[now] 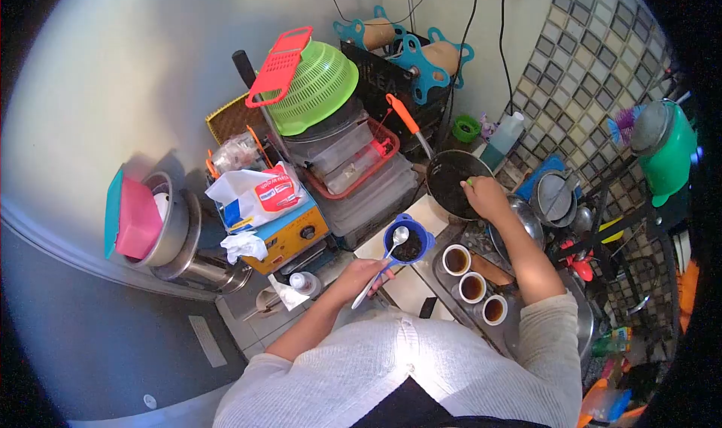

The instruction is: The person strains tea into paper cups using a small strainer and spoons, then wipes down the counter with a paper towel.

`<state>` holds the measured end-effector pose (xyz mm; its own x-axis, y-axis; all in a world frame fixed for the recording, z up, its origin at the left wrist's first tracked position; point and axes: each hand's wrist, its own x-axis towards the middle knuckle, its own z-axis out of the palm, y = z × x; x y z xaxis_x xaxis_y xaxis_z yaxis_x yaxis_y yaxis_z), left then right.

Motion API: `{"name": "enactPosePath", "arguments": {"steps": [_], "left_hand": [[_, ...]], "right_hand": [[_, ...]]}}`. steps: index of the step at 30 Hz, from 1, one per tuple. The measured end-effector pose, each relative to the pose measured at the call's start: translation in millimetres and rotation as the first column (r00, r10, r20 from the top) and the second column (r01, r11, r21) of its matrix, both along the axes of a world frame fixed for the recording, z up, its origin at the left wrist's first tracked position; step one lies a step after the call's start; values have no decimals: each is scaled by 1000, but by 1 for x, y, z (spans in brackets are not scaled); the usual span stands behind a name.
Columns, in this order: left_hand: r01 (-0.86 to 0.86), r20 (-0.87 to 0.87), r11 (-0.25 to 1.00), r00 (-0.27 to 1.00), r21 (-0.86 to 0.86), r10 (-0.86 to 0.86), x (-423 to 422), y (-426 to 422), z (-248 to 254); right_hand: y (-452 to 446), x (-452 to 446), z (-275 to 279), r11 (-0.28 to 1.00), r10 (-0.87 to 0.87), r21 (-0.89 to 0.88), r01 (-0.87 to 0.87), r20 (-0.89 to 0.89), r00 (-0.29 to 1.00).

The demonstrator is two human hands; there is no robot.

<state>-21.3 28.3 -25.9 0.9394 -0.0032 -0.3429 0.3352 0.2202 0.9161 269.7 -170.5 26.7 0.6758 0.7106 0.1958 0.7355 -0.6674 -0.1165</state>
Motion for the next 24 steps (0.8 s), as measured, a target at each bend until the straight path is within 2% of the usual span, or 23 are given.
{"name": "enactPosePath", "arguments": {"steps": [2, 4, 5, 7, 8, 10, 11, 13, 14, 16, 18, 24], "left_hand": [[-9, -1, 1000, 1000, 8, 9, -2, 1, 1], [-15, -1, 1000, 1000, 17, 15, -2, 1, 2], [-20, -10, 1000, 1000, 13, 20, -2, 1, 2], [-23, -18, 1000, 1000, 10, 23, -2, 0, 1], [-21, -14, 1000, 1000, 21, 22, -2, 0, -1], [-22, -7, 999, 1000, 33, 22, -2, 0, -2], [-9, -1, 1000, 1000, 24, 9, -3, 0, -2], [1, 7, 1000, 1000, 16, -1, -4, 0, 1], [0, -6, 1000, 1000, -6, 0, -5, 0, 3], [0, -18, 1000, 1000, -29, 0, -5, 0, 1], [-7, 34, 1000, 999, -17, 8, -5, 0, -5], [-18, 27, 999, 999, -51, 19, -4, 0, -8]], "right_hand": [[2, 4, -8, 999, -40, 32, 42, -40, 998], [2, 6, -15, 969, -27, 222, 106, -333, 943], [3, 8, -18, 969, -28, 221, 106, -331, 943], [5, 12, -19, 903, 23, 340, 263, -649, 760], [6, 15, -19, 903, 23, 341, 263, -648, 762], [4, 21, -15, 846, 14, 326, 423, -806, 592], [1, 25, -15, 846, 16, 327, 420, -804, 594], [-4, 31, -13, 757, 91, 382, 531, -866, 492], [-6, 33, -14, 758, 92, 382, 529, -865, 493], [-9, 30, -7, 652, 161, 419, 632, -891, 425], [-11, 28, -5, 631, 183, 437, 642, -887, 424], [-16, 24, 1, 534, 219, 516, 669, -849, 481]]}}
